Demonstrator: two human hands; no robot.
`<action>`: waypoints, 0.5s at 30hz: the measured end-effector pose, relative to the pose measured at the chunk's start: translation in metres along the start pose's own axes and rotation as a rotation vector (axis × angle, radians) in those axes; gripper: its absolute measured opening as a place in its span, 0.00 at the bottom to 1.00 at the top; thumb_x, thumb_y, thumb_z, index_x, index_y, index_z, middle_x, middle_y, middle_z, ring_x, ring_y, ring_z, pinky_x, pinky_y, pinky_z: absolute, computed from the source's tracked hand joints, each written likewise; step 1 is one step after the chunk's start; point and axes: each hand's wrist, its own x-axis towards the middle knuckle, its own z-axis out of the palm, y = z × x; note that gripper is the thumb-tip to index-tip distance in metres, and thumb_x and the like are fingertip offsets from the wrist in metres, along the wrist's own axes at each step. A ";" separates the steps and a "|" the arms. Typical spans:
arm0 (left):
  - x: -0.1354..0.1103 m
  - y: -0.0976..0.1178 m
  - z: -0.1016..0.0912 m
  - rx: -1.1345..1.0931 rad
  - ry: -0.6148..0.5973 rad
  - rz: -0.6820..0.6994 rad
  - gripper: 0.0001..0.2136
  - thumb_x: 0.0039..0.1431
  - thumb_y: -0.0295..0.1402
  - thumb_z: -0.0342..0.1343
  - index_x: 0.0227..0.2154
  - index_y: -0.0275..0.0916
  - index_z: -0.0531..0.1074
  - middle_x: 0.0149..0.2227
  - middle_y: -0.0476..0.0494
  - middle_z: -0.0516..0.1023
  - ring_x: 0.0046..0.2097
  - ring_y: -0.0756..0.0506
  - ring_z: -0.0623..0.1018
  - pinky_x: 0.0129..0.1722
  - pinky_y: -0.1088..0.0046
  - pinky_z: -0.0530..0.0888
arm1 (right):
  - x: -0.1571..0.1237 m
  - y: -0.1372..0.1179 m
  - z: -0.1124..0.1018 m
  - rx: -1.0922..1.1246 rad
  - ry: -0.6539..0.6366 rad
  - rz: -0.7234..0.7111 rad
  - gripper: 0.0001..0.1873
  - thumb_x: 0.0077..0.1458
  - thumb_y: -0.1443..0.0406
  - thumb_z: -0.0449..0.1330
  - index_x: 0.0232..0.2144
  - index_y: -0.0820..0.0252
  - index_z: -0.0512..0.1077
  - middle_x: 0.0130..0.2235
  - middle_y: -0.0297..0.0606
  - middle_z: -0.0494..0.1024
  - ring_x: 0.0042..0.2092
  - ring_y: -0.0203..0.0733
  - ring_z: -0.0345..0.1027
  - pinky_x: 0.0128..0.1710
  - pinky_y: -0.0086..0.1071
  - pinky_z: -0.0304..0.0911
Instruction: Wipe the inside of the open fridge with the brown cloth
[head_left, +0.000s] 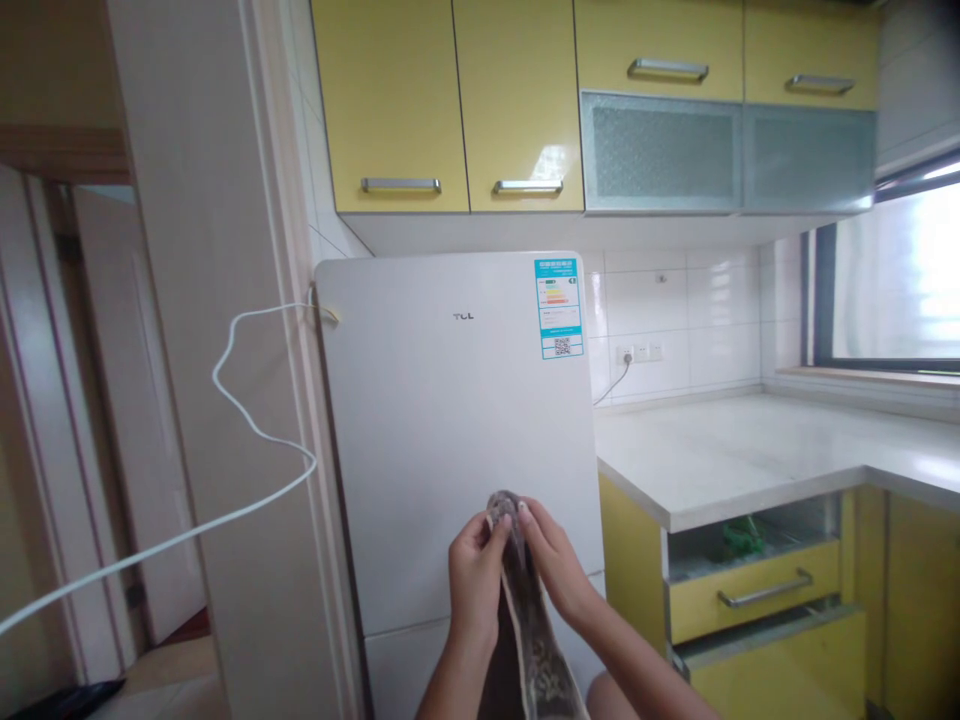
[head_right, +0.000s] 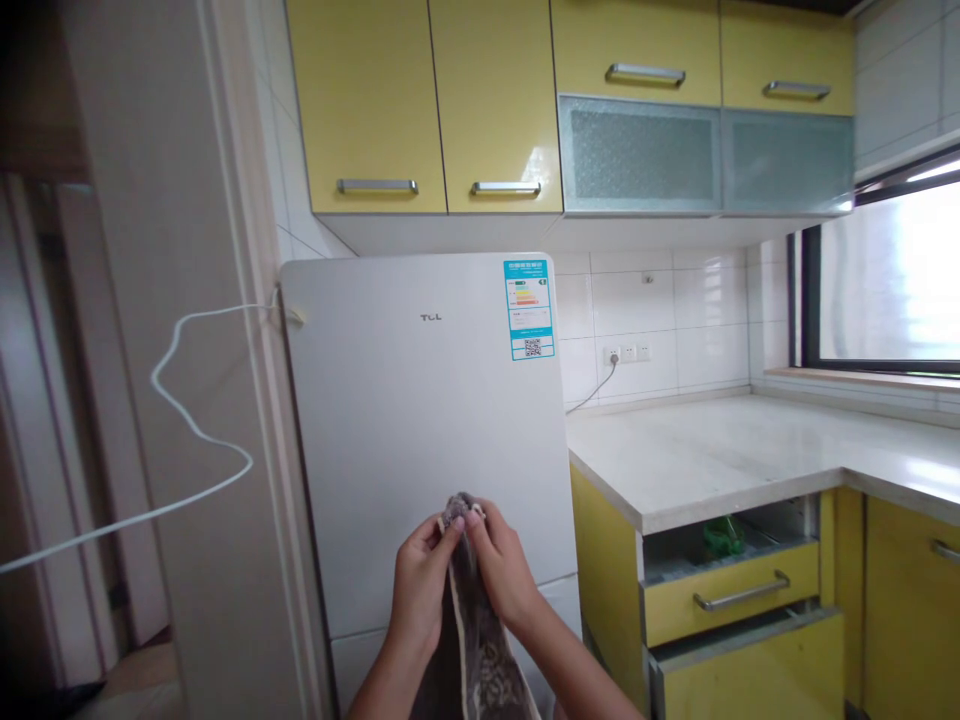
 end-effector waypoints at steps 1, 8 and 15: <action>0.001 0.001 0.000 -0.002 -0.002 0.007 0.18 0.50 0.45 0.66 0.38 0.36 0.80 0.35 0.44 0.82 0.37 0.46 0.78 0.40 0.72 0.73 | 0.000 -0.001 0.002 0.011 -0.013 -0.008 0.21 0.61 0.49 0.53 0.46 0.55 0.73 0.47 0.41 0.80 0.48 0.45 0.72 0.50 0.38 0.64; 0.009 0.021 -0.026 0.032 0.022 -0.010 0.20 0.47 0.46 0.67 0.38 0.36 0.79 0.32 0.45 0.82 0.33 0.48 0.77 0.37 0.72 0.74 | 0.024 0.009 -0.018 0.098 0.082 0.014 0.22 0.56 0.45 0.57 0.32 0.58 0.73 0.33 0.38 0.79 0.39 0.45 0.70 0.42 0.36 0.64; 0.034 0.048 -0.085 0.120 0.203 0.092 0.22 0.40 0.49 0.70 0.29 0.36 0.76 0.28 0.50 0.77 0.33 0.50 0.72 0.33 0.77 0.69 | 0.051 0.009 -0.079 -0.008 0.265 -0.007 0.24 0.53 0.42 0.57 0.28 0.57 0.70 0.29 0.35 0.75 0.34 0.41 0.66 0.35 0.33 0.61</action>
